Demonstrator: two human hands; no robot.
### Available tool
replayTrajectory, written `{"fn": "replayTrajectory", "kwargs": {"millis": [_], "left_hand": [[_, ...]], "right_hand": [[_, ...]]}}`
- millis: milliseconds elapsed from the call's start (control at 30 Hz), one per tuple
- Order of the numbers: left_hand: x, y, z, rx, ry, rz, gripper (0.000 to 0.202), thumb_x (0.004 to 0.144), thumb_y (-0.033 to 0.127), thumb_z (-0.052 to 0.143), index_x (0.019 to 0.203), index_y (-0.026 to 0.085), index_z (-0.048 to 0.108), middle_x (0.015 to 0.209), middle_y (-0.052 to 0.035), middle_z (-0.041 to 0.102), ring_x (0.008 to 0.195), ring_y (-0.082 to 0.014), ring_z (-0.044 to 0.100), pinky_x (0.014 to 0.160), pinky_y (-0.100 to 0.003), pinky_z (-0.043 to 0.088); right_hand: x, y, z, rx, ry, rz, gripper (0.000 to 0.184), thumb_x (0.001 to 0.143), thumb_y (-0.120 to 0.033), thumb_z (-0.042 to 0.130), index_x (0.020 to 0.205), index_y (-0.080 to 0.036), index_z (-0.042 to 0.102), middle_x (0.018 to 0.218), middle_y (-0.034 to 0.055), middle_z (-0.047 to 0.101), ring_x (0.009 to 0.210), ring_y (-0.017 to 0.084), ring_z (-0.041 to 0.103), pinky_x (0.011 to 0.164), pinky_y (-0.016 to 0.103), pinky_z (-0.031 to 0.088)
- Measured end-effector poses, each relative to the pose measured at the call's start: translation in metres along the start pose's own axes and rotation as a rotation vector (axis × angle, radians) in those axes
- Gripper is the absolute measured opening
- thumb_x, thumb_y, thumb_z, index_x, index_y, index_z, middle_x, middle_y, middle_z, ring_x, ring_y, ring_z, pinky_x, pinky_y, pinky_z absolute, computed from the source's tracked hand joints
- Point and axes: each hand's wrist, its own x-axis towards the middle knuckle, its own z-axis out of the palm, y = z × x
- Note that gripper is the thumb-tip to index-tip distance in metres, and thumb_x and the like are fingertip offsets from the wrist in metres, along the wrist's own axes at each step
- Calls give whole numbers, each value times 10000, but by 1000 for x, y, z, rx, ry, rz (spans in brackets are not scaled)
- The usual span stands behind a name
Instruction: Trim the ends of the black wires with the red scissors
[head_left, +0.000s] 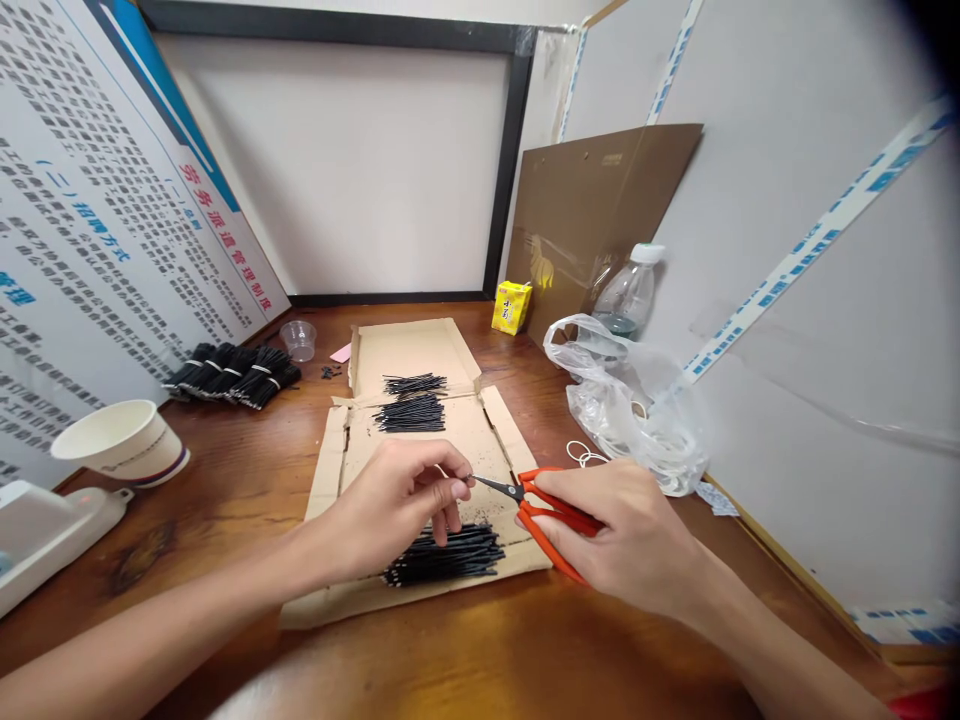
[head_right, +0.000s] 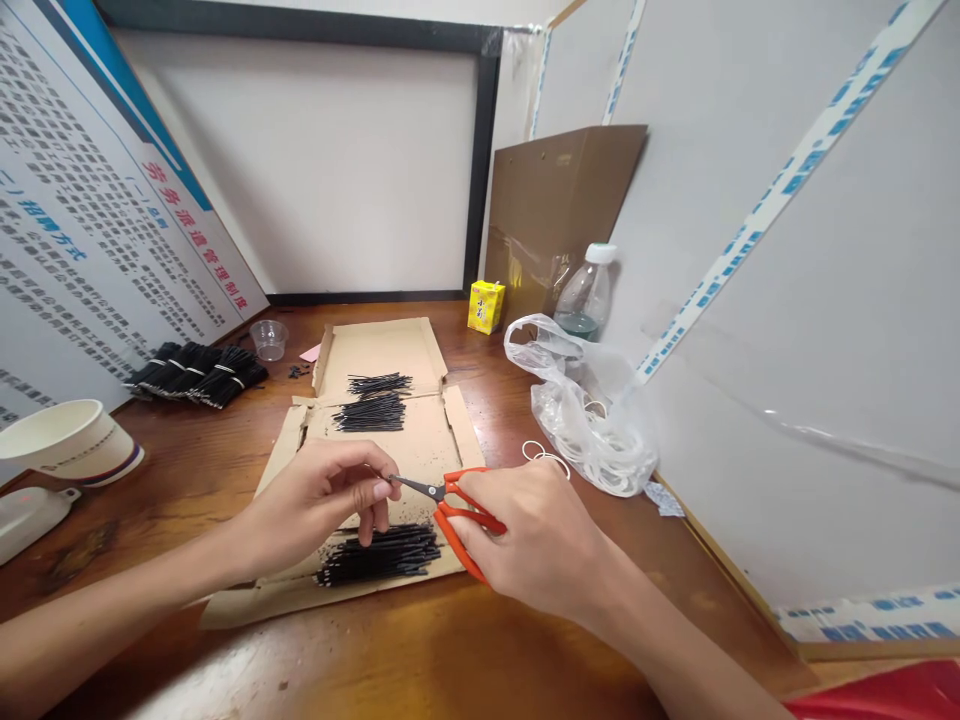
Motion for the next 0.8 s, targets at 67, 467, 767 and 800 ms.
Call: {"fn": "replayTrajectory", "kwargs": {"millis": [67,467,767,800], "left_hand": [[0,1,0,7,6,5,115,913,223,506,857,135,554,678,-25,638,536,-107,613,519,-221,513],[0,2,-1,66,27,38,111,907,195,512,845,131,577,686,-16,629,545,-98,606,533,-208,502],[0,2,-2,83,36,74,135,906,171,501,834,124,606,705,-14,610,553,-91,594,528,-201,500],[0,2,-2,88,38,78,137,906,170,501,832,125,608,705,-14,610,554,-92,594,528,-201,500]], "right_hand": [[0,0,0,5,7,-1,222,839,-188,510,637,-160,597,480,-47,482,414,68,340,479,258,233],[0,0,1,8,42,0,158,828,-231,526,767,-166,657,532,-2,596,451,94,484,503,241,274],[0,1,3,-10,15,-21,240,840,-182,500,607,-164,551,466,-52,472,403,63,365,481,247,229],[0,2,3,-7,19,-19,226,839,-185,504,621,-163,562,474,-48,490,410,66,386,483,245,237]]}}
